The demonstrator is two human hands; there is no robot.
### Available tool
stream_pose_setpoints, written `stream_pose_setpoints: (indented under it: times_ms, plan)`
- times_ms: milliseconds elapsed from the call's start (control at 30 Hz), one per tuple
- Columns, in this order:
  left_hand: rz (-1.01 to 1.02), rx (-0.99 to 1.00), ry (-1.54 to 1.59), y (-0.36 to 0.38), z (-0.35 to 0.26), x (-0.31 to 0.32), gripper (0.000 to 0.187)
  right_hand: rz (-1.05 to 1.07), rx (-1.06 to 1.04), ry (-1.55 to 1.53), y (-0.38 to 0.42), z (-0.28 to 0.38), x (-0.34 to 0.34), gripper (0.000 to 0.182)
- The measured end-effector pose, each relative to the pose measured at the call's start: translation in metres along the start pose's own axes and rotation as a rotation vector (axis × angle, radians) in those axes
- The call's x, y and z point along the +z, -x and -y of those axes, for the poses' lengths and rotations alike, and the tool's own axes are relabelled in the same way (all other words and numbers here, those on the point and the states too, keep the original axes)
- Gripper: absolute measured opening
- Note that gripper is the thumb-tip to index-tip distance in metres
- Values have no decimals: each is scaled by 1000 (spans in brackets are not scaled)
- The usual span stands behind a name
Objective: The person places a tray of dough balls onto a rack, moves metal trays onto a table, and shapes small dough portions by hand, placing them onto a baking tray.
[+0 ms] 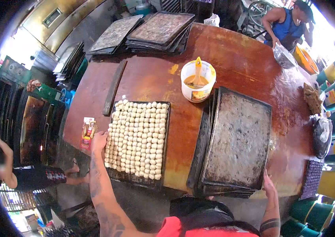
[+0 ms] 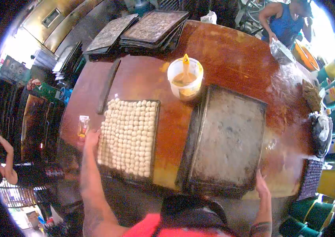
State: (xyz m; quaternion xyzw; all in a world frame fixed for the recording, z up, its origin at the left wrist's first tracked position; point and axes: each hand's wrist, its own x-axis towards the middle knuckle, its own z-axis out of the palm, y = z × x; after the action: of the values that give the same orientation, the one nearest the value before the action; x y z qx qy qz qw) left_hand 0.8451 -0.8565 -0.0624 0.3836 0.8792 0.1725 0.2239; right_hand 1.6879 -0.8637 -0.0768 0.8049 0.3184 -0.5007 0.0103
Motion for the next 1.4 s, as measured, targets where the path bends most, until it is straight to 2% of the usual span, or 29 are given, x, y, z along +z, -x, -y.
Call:
stream_pose_setpoints:
  times_ms: [167,200,233,267,333,400,467,500,567,633,700,767,867,900,1000,1033,1133,1233,1333,1400]
  plan:
    - [53,6,414,4,18,21,36,177,-249,-82,15,19,-3,80]
    - [34,66,404,5,14,30,36,215,-300,-97,17,19,-1,79]
    - [14,125,393,5,8,39,36,206,-268,-84,22,16,3,81]
    - [-6,93,314,20,-21,36,37,198,-235,-70,25,12,6,83]
    - [-29,57,165,44,-61,40,39,71,-2,35,38,7,-5,93]
    - [-39,63,4,52,-73,46,40,99,-119,160,2,-12,-11,96]
    - [-38,51,-65,60,-76,54,40,104,-244,305,-1,-11,-11,84]
    - [-37,46,-104,63,-77,57,40,95,-310,387,3,-11,-7,71]
    - [-11,41,-92,85,-87,52,40,49,-261,324,18,-6,-2,71]
    - [32,46,8,121,-116,23,38,-24,-24,37,33,4,0,98]
    - [-85,130,300,99,-67,33,34,-40,14,60,34,8,2,96]
    - [-227,208,521,33,14,73,29,-48,11,54,32,1,1,95]
    - [-225,219,216,40,0,56,30,-47,-16,41,26,-4,2,92]
    - [-233,335,70,48,-8,54,30,-46,-23,41,25,-5,2,91]
    - [-282,448,-220,67,-36,51,27,-44,-42,32,22,-7,2,89]
    - [-269,399,-269,54,-26,57,21,-43,-47,28,22,-9,2,88]
    - [-245,275,-116,78,-64,39,17,-41,-59,22,22,-11,4,85]
    - [-267,212,405,127,-109,29,15,-32,-87,13,24,-14,4,83]
    - [-230,389,149,177,-140,25,18,-20,-119,13,31,-13,6,81]
    - [-222,558,53,149,-104,62,20,-38,-72,10,31,-6,6,86]
